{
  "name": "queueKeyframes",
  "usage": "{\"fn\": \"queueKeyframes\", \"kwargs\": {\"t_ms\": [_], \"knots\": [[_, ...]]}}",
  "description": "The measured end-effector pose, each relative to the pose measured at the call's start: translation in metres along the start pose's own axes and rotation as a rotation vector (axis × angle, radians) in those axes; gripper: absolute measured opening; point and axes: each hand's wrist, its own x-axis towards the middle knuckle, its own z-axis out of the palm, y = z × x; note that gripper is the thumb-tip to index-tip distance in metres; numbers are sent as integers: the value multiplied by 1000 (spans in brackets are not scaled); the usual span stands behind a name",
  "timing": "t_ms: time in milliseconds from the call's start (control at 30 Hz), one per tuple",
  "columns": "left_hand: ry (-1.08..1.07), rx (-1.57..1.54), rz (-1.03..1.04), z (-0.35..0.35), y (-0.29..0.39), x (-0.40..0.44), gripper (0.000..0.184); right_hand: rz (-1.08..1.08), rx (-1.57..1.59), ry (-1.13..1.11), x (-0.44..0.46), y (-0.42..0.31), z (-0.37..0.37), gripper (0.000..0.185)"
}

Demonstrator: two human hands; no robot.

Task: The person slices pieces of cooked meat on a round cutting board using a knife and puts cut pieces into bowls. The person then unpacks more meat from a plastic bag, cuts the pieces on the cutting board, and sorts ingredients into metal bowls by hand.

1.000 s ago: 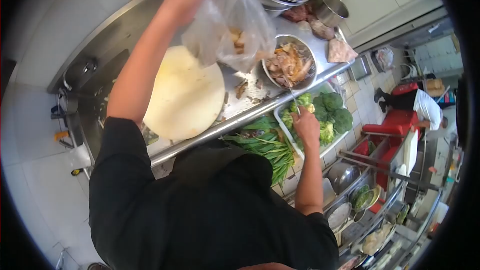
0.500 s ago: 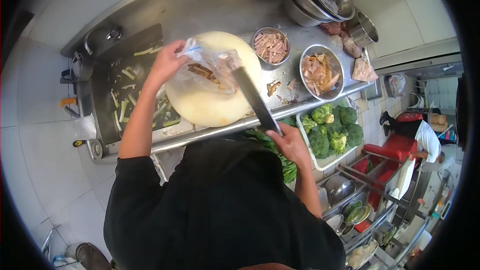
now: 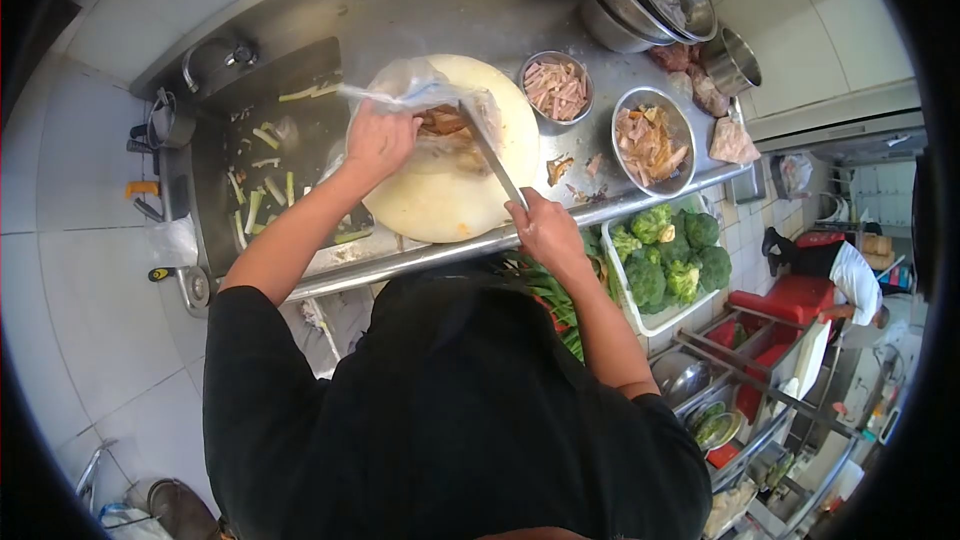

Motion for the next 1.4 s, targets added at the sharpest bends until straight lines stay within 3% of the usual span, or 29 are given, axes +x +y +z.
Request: {"fn": "queueKeyframes", "kwargs": {"t_ms": [67,167,267,367,500,533,633,733,867,967,1067,1167,1200,1300,1333,1400], "knots": [[30,40,-2,-8,1,-11,25,53,51,18,4,4,11,32],[-122,19,46,-18,8,-34,25,48,0,143,16,9,20,34],[29,33,-43,-10,0,-56,22,35,-18,138,22,21,25,35],[-94,103,-159,-20,-14,-68,20,55,-24,133,21,22,25,35],[-20,-117,-534,-6,-51,-45,44,91,-4,132,21,20,30,38],[-137,-177,-603,-7,-48,-35,52,100,-5,133,22,23,31,39],[-158,-351,-687,-2,-46,-27,56,123,-18,135,18,34,29,40],[-326,-350,-633,9,-60,-36,67,141,-3,108,11,32,28,40],[-273,-350,-539,26,-41,-79,80,156,36,49,-2,24,30,39],[-285,-714,-583,61,-71,-70,78,146,36,39,2,23,32,40],[-184,-616,-518,70,-99,-34,78,128,-7,47,18,16,28,39],[-380,-892,-556,27,-96,-12,77,113,-25,82,43,8,31,39],[-468,-827,-547,19,-101,-6,62,110,-26,98,48,8,32,39],[-491,-484,-590,-51,-83,3,43,55,-17,138,47,2,23,38],[-318,-257,-529,-62,-69,2,28,48,-26,131,42,-1,19,38],[-51,-269,-384,-42,-51,-8,24,36,-42,113,27,-7,13,38]]}}
